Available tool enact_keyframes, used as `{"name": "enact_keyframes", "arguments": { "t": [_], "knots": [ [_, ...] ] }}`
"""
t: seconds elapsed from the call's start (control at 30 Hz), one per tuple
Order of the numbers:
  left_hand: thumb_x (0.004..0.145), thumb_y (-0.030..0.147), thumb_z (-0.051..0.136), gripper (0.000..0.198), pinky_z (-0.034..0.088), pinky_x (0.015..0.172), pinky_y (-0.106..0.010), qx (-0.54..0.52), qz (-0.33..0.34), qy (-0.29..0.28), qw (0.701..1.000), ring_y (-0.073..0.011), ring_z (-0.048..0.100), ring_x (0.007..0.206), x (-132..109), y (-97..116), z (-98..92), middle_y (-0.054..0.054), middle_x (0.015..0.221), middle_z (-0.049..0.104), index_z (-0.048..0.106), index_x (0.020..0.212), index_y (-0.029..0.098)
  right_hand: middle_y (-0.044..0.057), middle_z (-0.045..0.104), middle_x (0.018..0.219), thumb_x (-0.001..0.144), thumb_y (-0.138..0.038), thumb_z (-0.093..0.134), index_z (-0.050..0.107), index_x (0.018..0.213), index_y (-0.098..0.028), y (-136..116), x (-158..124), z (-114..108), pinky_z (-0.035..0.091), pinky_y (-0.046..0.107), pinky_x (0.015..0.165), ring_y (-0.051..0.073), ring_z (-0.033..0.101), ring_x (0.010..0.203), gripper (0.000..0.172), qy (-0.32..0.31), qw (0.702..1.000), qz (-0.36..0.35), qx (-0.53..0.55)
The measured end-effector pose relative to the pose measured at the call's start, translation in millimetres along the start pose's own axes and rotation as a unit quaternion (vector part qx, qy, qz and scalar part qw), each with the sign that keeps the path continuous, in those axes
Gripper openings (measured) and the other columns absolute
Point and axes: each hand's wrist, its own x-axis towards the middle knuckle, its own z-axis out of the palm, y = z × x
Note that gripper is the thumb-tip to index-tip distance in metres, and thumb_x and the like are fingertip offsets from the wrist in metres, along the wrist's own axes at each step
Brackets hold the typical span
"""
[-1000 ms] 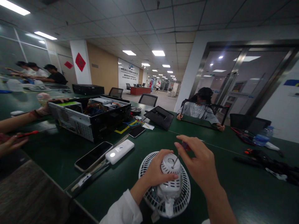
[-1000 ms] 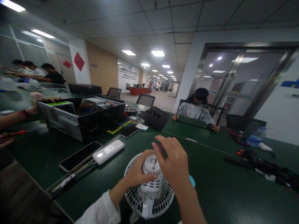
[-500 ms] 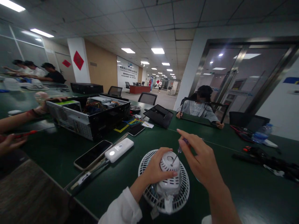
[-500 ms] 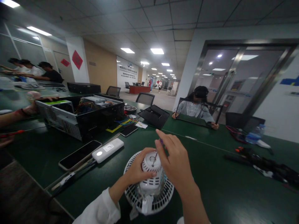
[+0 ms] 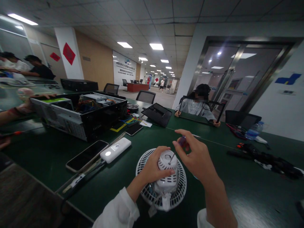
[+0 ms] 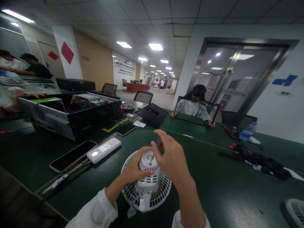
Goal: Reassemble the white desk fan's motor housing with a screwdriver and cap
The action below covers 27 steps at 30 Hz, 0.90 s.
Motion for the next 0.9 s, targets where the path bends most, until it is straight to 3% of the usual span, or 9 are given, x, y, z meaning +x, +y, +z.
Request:
{"name": "enact_keyframes", "arguments": {
  "t": [0.4,0.53,0.6,0.63,0.73,0.8,0.9],
  "knots": [
    [0.065,0.040,0.071,0.063,0.034,0.099,-0.040,0.002,0.000,-0.004,1.000,-0.0268,0.048,0.113,0,1,-1.8,-0.011,0.122,0.052,0.047,0.118,0.018,0.002,0.062,0.069,0.082,-0.038,0.048,0.056,0.101,-0.017,21,0,-8,0.041,0.026,0.052,0.015,0.057,0.055,0.029,0.033,0.996,0.083,-0.016],
    [0.065,0.042,0.070,0.063,0.036,0.098,-0.039,-0.004,0.001,-0.006,1.000,-0.0267,0.048,0.113,0,1,-1.8,-0.011,0.122,0.051,0.046,0.119,0.019,-0.001,0.059,0.061,0.078,-0.047,0.054,0.054,0.084,-0.019,53,-1,-3,0.041,0.026,0.052,0.014,0.056,0.053,0.028,0.068,0.979,0.188,0.030],
    [0.065,0.042,0.070,0.063,0.035,0.099,-0.040,-0.003,-0.001,-0.005,1.000,-0.0268,0.048,0.113,0,1,-2.0,-0.011,0.122,0.051,0.046,0.119,0.019,-0.001,0.059,0.062,0.079,-0.048,0.052,0.052,0.081,-0.019,78,-3,6,0.042,0.026,0.054,0.015,0.057,0.056,0.029,0.029,0.965,0.258,0.029],
    [0.065,0.041,0.071,0.063,0.035,0.099,-0.040,-0.002,-0.002,-0.004,1.000,-0.0270,0.047,0.114,0,1,-2.1,-0.011,0.122,0.051,0.046,0.119,0.019,0.000,0.061,0.065,0.080,-0.047,0.051,0.052,0.081,-0.019,91,-5,12,0.043,0.027,0.058,0.015,0.059,0.061,0.028,-0.023,0.957,0.289,0.016],
    [0.065,0.041,0.071,0.063,0.034,0.099,-0.040,0.001,-0.004,-0.002,1.000,-0.0272,0.047,0.114,-1,1,-2.3,-0.011,0.122,0.051,0.047,0.119,0.018,0.003,0.063,0.069,0.081,-0.037,0.055,0.053,0.072,-0.017,125,-17,35,0.045,0.029,0.066,0.016,0.060,0.069,0.021,-0.113,0.938,0.328,-0.006],
    [0.065,0.040,0.071,0.063,0.035,0.099,-0.039,0.001,-0.006,-0.004,1.000,-0.0268,0.047,0.114,-1,1,-2.2,-0.011,0.122,0.051,0.047,0.119,0.018,0.004,0.063,0.073,0.080,-0.031,0.059,0.055,0.070,-0.015,140,-27,50,0.046,0.030,0.066,0.016,0.059,0.071,0.019,-0.168,0.921,0.351,-0.025],
    [0.065,0.039,0.071,0.063,0.035,0.099,-0.039,0.001,-0.011,-0.005,1.000,-0.0265,0.047,0.114,0,2,-1.8,-0.010,0.123,0.050,0.046,0.119,0.019,0.003,0.062,0.084,0.083,-0.030,0.058,0.059,0.083,-0.013,150,-42,69,0.049,0.032,0.070,0.014,0.059,0.076,0.017,-0.249,0.894,0.370,-0.046]
  ]
}}
